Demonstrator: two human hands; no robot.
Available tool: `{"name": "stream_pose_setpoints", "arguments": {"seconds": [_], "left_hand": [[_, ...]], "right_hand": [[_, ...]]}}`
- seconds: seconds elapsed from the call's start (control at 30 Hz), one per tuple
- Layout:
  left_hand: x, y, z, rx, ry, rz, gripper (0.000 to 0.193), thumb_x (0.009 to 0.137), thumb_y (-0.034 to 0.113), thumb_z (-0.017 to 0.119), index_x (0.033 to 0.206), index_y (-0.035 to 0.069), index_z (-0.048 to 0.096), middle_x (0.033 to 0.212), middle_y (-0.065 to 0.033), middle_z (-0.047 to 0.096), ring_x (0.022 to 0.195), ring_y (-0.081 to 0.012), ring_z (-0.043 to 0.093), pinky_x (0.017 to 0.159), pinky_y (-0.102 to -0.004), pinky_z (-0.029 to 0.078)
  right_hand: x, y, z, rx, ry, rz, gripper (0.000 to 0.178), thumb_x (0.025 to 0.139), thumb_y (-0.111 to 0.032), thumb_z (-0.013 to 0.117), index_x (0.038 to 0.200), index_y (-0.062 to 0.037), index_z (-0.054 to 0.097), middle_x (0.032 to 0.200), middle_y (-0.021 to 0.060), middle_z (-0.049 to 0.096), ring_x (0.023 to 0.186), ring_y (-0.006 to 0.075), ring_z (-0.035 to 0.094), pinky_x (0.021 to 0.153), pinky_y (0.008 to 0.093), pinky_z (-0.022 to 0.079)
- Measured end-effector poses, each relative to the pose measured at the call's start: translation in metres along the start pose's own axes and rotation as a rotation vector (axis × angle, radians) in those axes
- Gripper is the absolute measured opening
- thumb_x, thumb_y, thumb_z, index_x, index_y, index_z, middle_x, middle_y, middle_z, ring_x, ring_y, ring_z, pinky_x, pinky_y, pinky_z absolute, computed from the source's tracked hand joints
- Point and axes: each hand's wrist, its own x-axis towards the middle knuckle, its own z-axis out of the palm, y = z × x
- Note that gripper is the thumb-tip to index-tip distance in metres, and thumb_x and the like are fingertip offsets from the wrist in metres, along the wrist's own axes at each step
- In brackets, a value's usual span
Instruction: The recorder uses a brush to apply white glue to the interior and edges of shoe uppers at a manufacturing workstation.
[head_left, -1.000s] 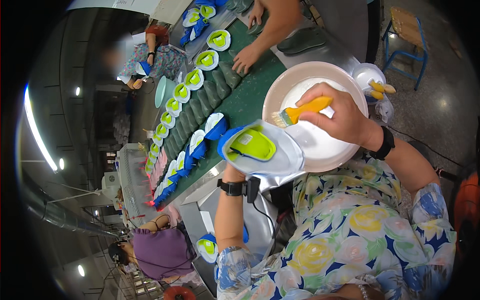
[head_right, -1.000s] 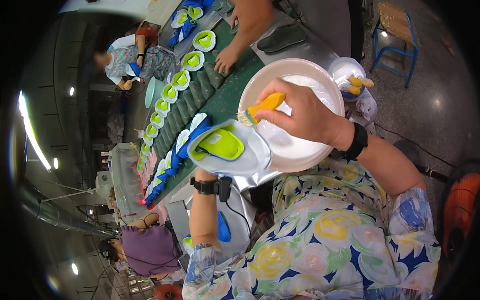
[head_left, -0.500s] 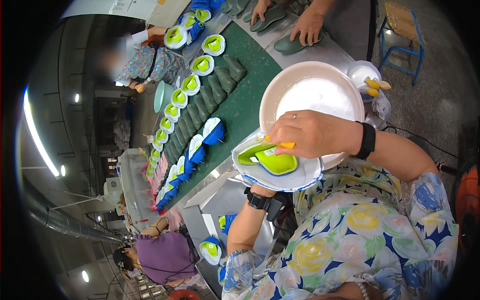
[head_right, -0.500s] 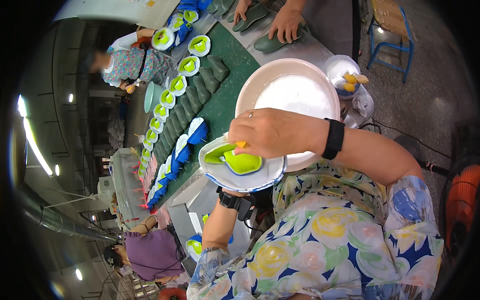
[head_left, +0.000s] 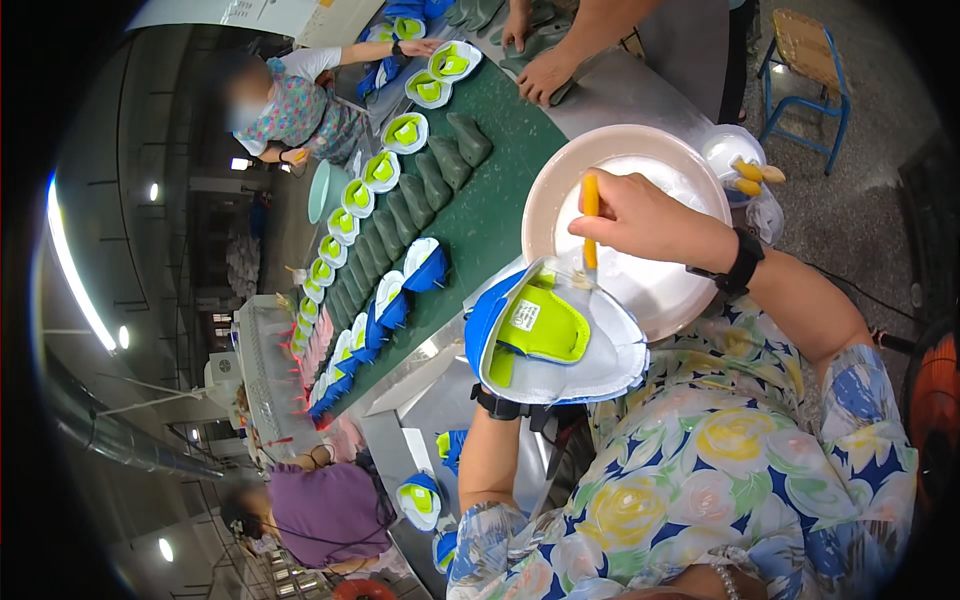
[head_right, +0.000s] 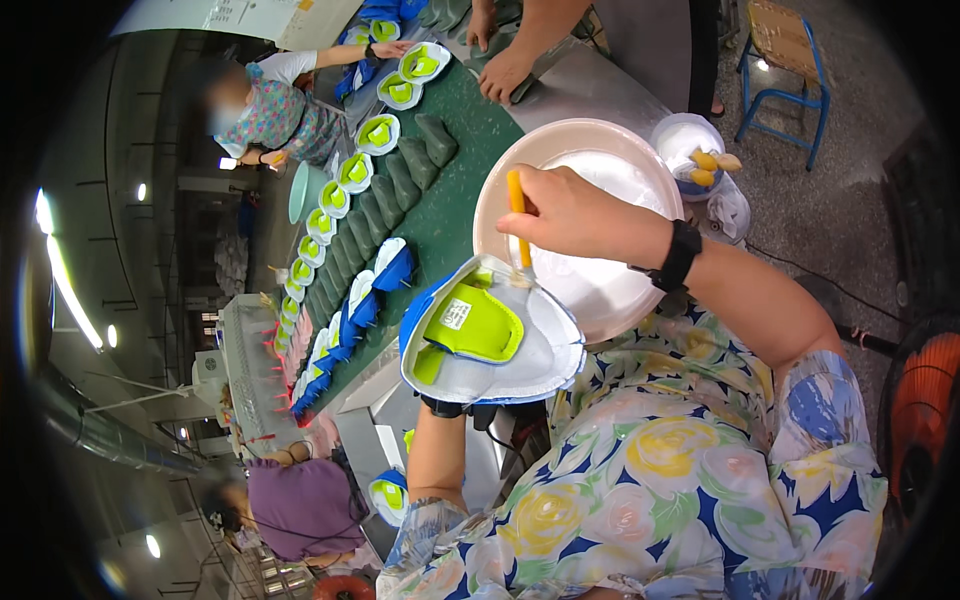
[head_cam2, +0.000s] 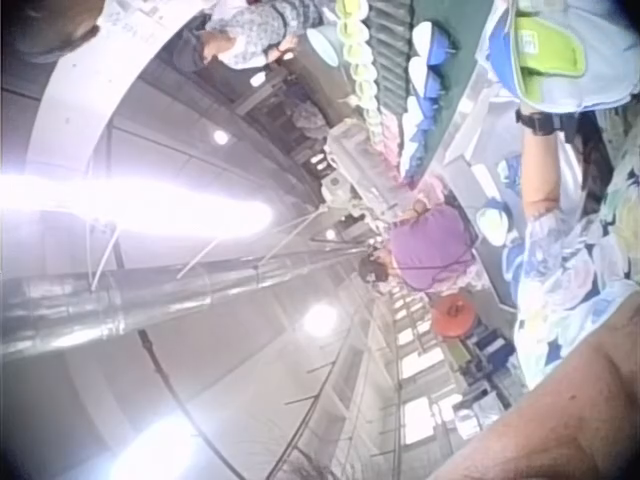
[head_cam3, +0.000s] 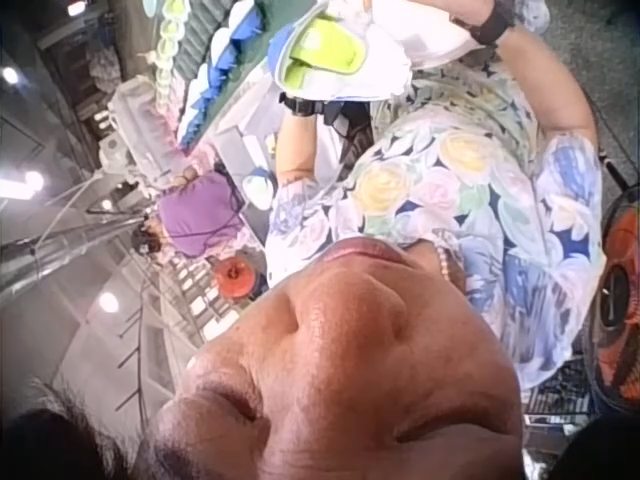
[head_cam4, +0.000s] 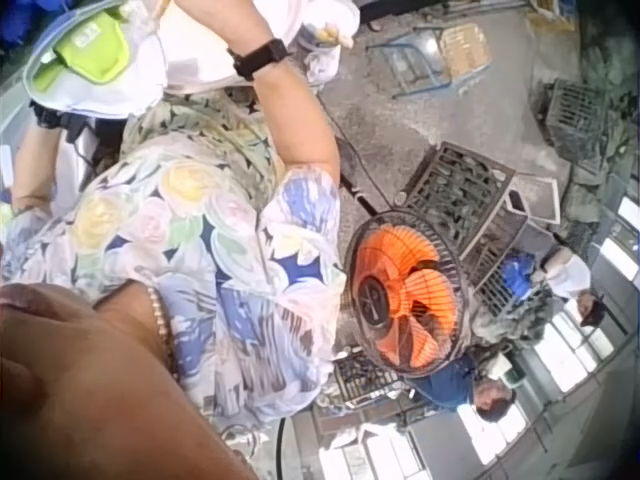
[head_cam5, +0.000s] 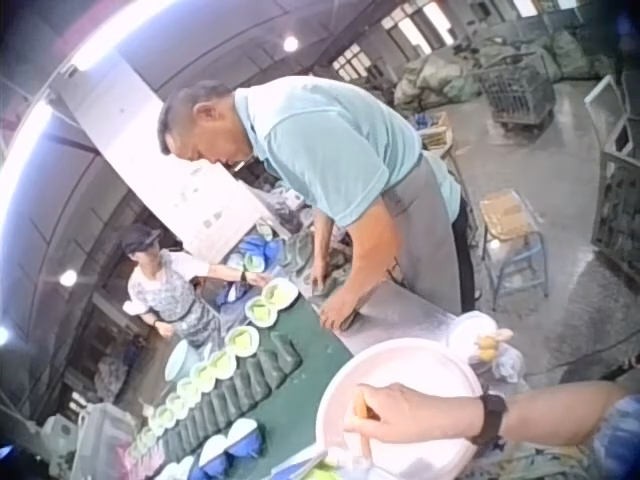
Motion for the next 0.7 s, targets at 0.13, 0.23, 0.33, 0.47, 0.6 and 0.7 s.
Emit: {"name": "stream_pose_setpoints", "arguments": {"seconds": [0.13, 0.23, 0.33, 0.47, 0.6, 0.7], "left_hand": [[0.0, 0.016, -0.016, 0.073, 0.035, 0.053, 0.045, 0.105, 0.033, 0.045, 0.144, 0.011, 0.042, 0.137, -0.0114, 0.056, 0.121, -0.0253, 0.058, 0.103, -0.0407, 0.05], [0.0, 0.023, -0.025, 0.124, 0.041, 0.063, 0.045, 0.105, 0.034, 0.046, 0.144, 0.011, 0.042, 0.138, -0.0114, 0.056, 0.121, -0.0256, 0.058, 0.103, -0.041, 0.05], [-0.007, 0.017, -0.033, 0.177, 0.045, 0.065, 0.046, 0.104, 0.035, 0.046, 0.143, 0.011, 0.043, 0.138, -0.0113, 0.056, 0.121, -0.0259, 0.059, 0.103, -0.0413, 0.05], [-0.005, 0.027, -0.05, 0.242, 0.068, 0.112, 0.046, 0.104, 0.036, 0.047, 0.143, 0.011, 0.043, 0.138, -0.0113, 0.056, 0.121, -0.0263, 0.059, 0.103, -0.0418, 0.05], [0.006, 0.028, -0.063, 0.294, 0.098, 0.145, 0.047, 0.104, 0.036, 0.048, 0.143, 0.011, 0.044, 0.138, -0.0113, 0.056, 0.121, -0.0268, 0.059, 0.103, -0.0422, 0.05], [0.025, 0.019, -0.065, 0.348, 0.108, 0.17, 0.047, 0.103, 0.037, 0.048, 0.142, 0.011, 0.044, 0.138, -0.0112, 0.056, 0.121, -0.0271, 0.059, 0.103, -0.0425, 0.05]], "right_hand": [[-0.012, 0.003, -0.008, -0.005, -0.081, 0.052, 0.029, 0.088, -0.023, 0.068, 0.097, 0.0016, 0.056, 0.081, 0.0208, 0.067, 0.075, 0.0351, 0.067, 0.067, 0.0396, 0.052], [-0.023, -0.002, 0.003, 0.074, 0.248, -0.543, 0.017, 0.088, -0.01, 0.068, 0.1, -0.0031, 0.059, 0.094, 0.0132, 0.066, 0.086, 0.0312, 0.066, 0.076, 0.0371, 0.052], [-0.024, -0.005, 0.009, -0.196, 0.024, -0.796, 0.018, 0.084, -0.008, 0.066, 0.101, -0.0061, 0.06, 0.098, 0.01, 0.065, 0.093, 0.0283, 0.065, 0.082, 0.0365, 0.052], [-0.041, 0.013, 0.002, -0.321, -0.102, -0.776, 0.015, 0.084, -0.009, 0.062, 0.099, -0.0082, 0.061, 0.098, 0.0078, 0.065, 0.095, 0.0255, 0.065, 0.086, 0.0377, 0.052], [-0.031, -0.009, -0.001, -0.056, 0.238, -0.558, 0.023, 0.085, -0.013, 0.074, 0.101, -0.0064, 0.059, 0.095, 0.0116, 0.067, 0.086, 0.0299, 0.067, 0.076, 0.0362, 0.053], [-0.005, -0.029, 0.013, 0.08, 0.257, -0.462, 0.026, 0.086, -0.014, 0.076, 0.098, -0.0037, 0.056, 0.085, 0.0142, 0.067, 0.074, 0.0319, 0.067, 0.065, 0.0354, 0.052]]}}
